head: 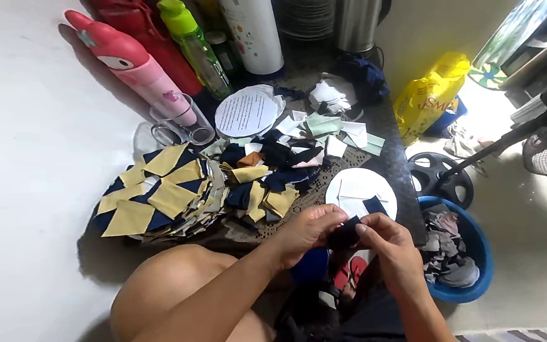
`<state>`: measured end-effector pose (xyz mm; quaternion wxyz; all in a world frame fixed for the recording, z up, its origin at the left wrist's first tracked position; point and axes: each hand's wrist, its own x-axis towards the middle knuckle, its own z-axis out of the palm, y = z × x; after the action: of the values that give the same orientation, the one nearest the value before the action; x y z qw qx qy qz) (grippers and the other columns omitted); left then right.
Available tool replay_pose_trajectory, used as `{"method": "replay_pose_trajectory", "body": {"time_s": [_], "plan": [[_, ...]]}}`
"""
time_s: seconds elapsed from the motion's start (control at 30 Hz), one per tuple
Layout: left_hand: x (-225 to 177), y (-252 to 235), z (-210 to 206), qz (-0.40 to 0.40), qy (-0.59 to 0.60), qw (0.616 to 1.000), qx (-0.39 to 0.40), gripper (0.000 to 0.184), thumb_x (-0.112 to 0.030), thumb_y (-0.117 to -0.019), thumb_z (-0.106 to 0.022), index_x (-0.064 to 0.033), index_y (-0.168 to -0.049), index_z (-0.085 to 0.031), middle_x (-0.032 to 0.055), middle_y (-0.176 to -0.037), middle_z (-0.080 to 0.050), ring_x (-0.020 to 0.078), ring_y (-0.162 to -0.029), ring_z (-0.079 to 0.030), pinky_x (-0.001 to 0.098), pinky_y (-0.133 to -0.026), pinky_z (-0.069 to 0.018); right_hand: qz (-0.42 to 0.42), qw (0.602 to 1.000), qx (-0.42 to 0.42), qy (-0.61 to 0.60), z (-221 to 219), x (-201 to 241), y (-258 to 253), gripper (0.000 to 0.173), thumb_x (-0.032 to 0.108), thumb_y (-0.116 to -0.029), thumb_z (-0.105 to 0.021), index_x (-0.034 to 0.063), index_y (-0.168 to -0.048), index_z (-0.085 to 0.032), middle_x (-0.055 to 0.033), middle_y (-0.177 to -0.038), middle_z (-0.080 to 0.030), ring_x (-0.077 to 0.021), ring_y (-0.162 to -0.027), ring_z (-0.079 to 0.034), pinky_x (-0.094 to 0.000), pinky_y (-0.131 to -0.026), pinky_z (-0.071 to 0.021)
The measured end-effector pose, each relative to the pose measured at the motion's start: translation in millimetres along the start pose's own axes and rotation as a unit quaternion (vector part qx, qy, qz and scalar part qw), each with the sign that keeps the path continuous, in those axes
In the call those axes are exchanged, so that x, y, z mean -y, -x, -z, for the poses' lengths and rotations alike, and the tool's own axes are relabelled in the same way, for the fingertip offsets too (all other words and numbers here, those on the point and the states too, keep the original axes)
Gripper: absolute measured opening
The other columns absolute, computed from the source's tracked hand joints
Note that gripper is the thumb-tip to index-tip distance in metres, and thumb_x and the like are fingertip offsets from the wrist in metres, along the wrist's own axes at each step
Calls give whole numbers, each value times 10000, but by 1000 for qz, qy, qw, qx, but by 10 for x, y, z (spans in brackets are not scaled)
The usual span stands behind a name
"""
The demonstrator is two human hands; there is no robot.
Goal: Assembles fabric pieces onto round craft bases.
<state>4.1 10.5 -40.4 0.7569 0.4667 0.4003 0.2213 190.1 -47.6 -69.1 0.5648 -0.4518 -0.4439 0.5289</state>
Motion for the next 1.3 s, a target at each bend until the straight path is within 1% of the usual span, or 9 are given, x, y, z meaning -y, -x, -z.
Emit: {"method": "replay_pose_trajectory", "body": {"time_s": [0.1,0.2,0.3,0.4,0.57,0.8,0.9,1.03,1.3], "plan": [[58,-36,-30,-4,-7,1000,7,137,-160,-1045,-564,-64,-1114,-631,5,-923,-728,85,-867,-708,266,-806,-590,-2,1000,-12,7,39,-37,10,68,3,-941,-632,19,-921,-695,11,-767,-706,-57,-688,-687,-236,-671,-608],[96,-91,-142,-30,-43,997,-47,47,-37,-976,-650,-49,-1021,-642,-8,-844,-717,61,-773,-695,235,-735,-586,5,998,-40,53,88,-79,49,63,20,-938,-648,16,-930,-711,14,-770,-711,-37,-683,-675,-210,-666,-589],[113,-167,-175,-78,-106,987,-95,45,-31,-959,-664,-41,-1003,-657,-10,-876,-699,43,-790,-672,214,-744,-567,145,937,-88,304,237,-230,74,161,111,-961,-642,29,-1027,-764,-16,-907,-720,-38,-805,-664,-194,-736,-566],[39,-225,-153,-100,-151,975,-127,105,-26,-944,-668,-28,-1048,-684,20,-955,-696,65,-820,-672,222,-746,-569,259,812,-91,515,466,-360,56,236,228,-970,-604,110,-1050,-791,-86,-1097,-756,-317,-1074,-674,-500,-874,-519],[-48,-286,-143,-101,-125,978,-136,220,30,-924,-672,-12,-1137,-638,49,-1001,-680,86,-850,-669,228,-758,-570,275,757,-33,591,492,-552,164,276,372,-973,-593,205,-1091,-778,-28,-1220,-740,-351,-1222,-626,-599,-1011,-441],[-95,-319,-112,-115,-142,972,-148,135,4,-965,-647,-18,-1097,-661,32,-940,-709,67,-840,-679,220,-778,-567,285,740,-69,605,49,-778,251,315,379,-959,-598,196,-1155,-764,-53,-1173,-733,-329,-1210,-626,-570,-1046,-422],[-85,-342,-101,-138,-192,962,-132,150,-32,-956,-659,-37,-1105,-668,0,-909,-699,48,-832,-667,214,-788,-557,287,759,-97,576,18,-775,283,293,335,-983,-568,200,-1162,-757,-48,-1200,-727,-303,-1217,-609,-522,-1044,-410],[-101,-422,-168,-149,-220,960,-85,94,-48,-958,-660,-45,-1050,-681,7,-959,-710,50,-838,-675,210,-774,-571,264,811,-170,493,272,-637,360,201,248,-990,-582,169,-1045,-758,-70,-1099,-732,-309,-1152,-635,-538,-943,-465],[-90,-737,-511,-104,-343,933,-10,112,-95,-991,-621,-82,-1014,-730,-25,-948,-717,4,-778,-646,198,-731,-541,244,805,-245,483,692,-608,364,206,189,-976,-567,162,-1009,-768,-42,-1040,-740,-255,-1110,-636,-459,-919,-449]]}}
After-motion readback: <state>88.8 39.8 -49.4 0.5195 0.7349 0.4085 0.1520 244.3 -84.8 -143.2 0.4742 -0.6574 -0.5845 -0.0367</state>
